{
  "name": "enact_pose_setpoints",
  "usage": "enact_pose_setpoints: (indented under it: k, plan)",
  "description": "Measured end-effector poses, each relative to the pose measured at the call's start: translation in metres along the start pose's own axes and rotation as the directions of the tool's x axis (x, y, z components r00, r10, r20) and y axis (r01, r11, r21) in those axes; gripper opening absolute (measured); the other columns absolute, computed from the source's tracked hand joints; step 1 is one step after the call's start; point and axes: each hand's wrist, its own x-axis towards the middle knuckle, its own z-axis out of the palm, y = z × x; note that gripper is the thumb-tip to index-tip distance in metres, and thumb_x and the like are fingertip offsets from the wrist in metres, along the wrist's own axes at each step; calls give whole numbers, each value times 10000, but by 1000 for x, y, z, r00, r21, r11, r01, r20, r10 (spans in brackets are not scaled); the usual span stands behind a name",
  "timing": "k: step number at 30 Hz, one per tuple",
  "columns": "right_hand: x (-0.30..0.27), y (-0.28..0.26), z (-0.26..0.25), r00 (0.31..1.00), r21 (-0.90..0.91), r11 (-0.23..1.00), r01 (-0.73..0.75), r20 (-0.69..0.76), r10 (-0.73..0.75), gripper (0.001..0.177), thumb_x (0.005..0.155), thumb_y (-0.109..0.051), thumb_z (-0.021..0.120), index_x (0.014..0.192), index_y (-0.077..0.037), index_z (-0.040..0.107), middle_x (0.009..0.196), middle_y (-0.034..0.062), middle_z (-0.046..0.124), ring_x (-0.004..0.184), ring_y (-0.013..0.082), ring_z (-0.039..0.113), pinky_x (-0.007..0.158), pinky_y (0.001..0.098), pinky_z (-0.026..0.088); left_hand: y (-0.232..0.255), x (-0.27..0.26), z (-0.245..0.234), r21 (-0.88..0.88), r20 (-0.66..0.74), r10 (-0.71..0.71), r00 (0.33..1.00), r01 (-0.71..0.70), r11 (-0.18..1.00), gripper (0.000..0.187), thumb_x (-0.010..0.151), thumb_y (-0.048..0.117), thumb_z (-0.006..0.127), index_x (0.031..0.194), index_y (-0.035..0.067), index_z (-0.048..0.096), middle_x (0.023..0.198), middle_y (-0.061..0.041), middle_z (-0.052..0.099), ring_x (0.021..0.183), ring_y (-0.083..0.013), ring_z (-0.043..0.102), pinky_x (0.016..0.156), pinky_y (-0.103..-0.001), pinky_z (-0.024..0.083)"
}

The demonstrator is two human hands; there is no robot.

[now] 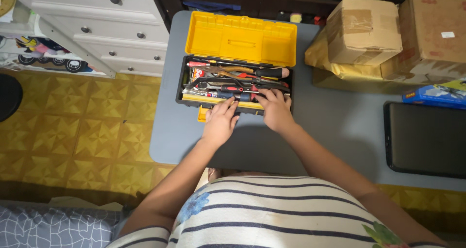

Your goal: The person picks up wrenches, pliers, screwdrivers and other hand tools from the table and places them into an open yellow toolbox, arranging them inside the tray. They then close the toolbox lid, latch it shut, and rest a hand on the closed box.

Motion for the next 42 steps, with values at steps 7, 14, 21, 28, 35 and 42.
enact_pose_setpoints:
  k: [7, 14, 21, 28, 35, 42]
  plan:
    - [17, 26, 4, 958, 99, 995, -18, -284, 46, 474, 802, 14, 655, 1255, -121, 694, 1418, 58, 573, 1333, 315, 497, 1047, 533, 382, -33, -5, -16, 1, -166, -61, 984, 62, 998, 437, 950, 261, 680, 1361, 120, 638, 1440, -64, 590, 1272, -299, 549, 993, -497, 421]
    - [70, 74, -9, 989, -59, 997, -53, -138, 45, 445, 828, -94, 751, 1267, -85, 683, 1277, 91, 645, 1236, 318, 557, 1004, 526, 415, -68, 49, -38, 7, -237, -90, 967, 94, 996, 456, 949, 276, 699, 1381, 140, 654, 1368, -70, 629, 1257, -319, 547, 993, -488, 443]
    - [72, 90, -19, 996, -74, 994, -83, 19, 85, 455, 766, 12, 703, 1217, -44, 680, 1212, 146, 647, 1213, 365, 566, 1003, 439, 486, -80, 118, -36, 19, -117, -61, 991, 63, 998, 435, 933, 262, 713, 1343, 127, 663, 1320, -82, 652, 1224, -324, 569, 971, -504, 449]
    - [40, 116, -51, 980, 53, 985, -164, -103, 168, 424, 803, 22, 736, 1222, -30, 689, 1226, 175, 647, 1180, 408, 568, 1004, 461, 476, -84, 135, -28, -79, -159, 36, 987, -49, 996, 344, 936, 226, 712, 1262, 115, 720, 1259, -84, 704, 1180, -329, 613, 998, -442, 481]
    - [40, 103, -45, 969, 278, 946, -167, -132, 210, 400, 826, -5, 758, 1218, -24, 682, 1248, 177, 658, 1157, 394, 631, 991, 431, 512, -70, 146, -25, -182, -216, 157, 964, -197, 963, 430, 951, 317, 752, 1326, 116, 693, 1297, -73, 698, 1218, -311, 605, 1059, -442, 468]
    - [65, 65, -7, 970, 71, 997, -7, -243, 24, 480, 774, -57, 782, 1247, -46, 701, 1243, 149, 654, 1149, 386, 579, 966, 472, 485, -61, 145, -8, -113, -82, 99, 992, -108, 988, 354, 847, 347, 774, 1166, 194, 775, 1189, 13, 727, 1184, -243, 575, 989, -477, 390]
